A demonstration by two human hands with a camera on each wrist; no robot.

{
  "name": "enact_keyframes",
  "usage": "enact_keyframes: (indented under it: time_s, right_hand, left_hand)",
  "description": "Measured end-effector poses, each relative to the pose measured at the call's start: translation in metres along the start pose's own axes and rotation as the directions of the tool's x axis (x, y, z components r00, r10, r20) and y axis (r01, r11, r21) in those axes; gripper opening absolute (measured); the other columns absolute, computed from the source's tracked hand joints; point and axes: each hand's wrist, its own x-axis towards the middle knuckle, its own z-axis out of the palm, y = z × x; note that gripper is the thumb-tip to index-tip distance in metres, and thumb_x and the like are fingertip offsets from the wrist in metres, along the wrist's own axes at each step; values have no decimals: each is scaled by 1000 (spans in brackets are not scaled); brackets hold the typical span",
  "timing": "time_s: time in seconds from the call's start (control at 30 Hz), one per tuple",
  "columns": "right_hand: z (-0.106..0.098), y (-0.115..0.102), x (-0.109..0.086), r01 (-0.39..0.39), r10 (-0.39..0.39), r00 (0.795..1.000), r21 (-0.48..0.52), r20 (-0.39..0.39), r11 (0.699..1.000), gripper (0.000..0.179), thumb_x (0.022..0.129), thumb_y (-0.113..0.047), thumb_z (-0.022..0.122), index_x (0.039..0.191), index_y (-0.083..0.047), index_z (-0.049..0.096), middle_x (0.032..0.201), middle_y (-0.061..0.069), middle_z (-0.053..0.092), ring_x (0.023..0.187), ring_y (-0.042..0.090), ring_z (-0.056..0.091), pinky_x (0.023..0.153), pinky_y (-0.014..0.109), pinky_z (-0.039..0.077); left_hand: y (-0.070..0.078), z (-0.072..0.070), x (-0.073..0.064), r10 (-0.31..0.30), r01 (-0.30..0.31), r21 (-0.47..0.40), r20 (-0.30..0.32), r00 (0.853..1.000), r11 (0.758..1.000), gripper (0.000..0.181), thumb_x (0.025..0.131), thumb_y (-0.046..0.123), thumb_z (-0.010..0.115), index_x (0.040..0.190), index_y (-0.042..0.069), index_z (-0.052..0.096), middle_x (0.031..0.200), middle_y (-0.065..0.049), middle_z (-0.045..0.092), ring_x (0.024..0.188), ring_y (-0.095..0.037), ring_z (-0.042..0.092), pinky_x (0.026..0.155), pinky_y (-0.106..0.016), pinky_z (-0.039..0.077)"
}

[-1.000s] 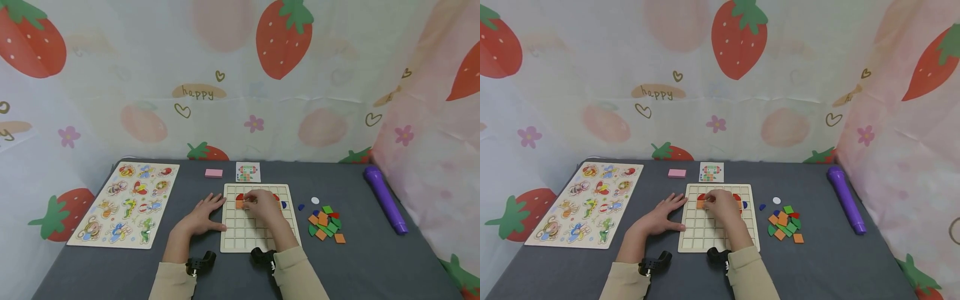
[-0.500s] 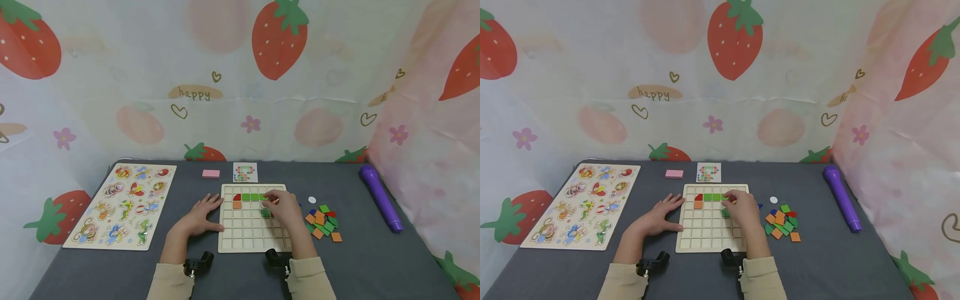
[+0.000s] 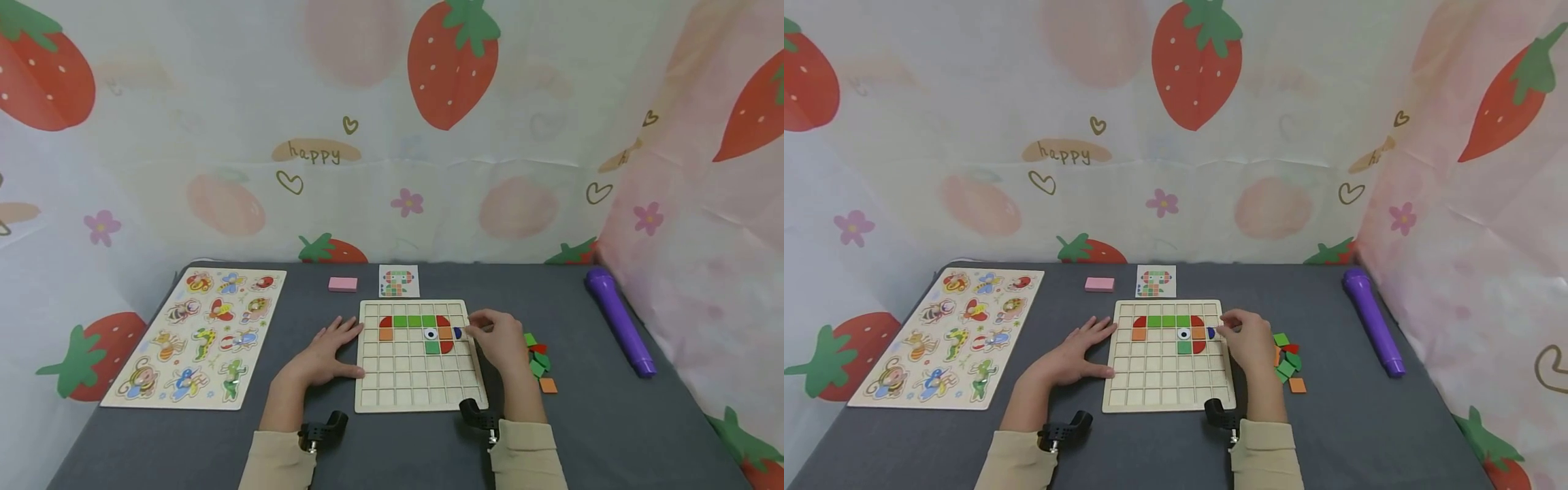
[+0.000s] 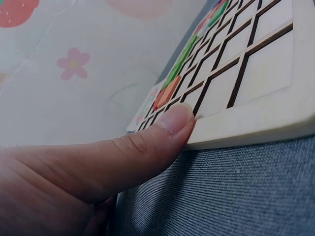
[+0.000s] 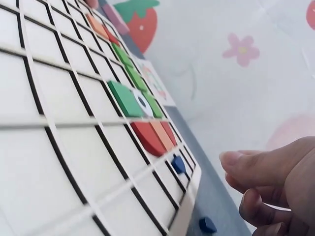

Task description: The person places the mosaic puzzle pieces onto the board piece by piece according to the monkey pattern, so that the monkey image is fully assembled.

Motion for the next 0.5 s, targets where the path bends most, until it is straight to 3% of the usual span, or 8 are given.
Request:
enact_keyframes:
  time_s: [0.3,0.5]
  right_hand:
    - [-8,17,0,-128,127,992,-34,-23,991,31,95,-18,72,123,-5,71,122,18,69,117,40,59,89,52,54]
    - [-4,17,0,-199,198,980,-123,-16,972,33,95,-19,72,124,-4,71,129,21,66,120,42,58,92,56,52]
  left_hand:
    - [0,-1,0,-4,4,-6,10,1000,1000,96,80,42,85,159,19,35,169,-6,23,158,-34,5,124,-61,9]
    - [-1,-1,-1,-6,6,3,13,1000,1000,96,79,42,85,159,21,35,169,-5,22,158,-33,5,125,-60,9]
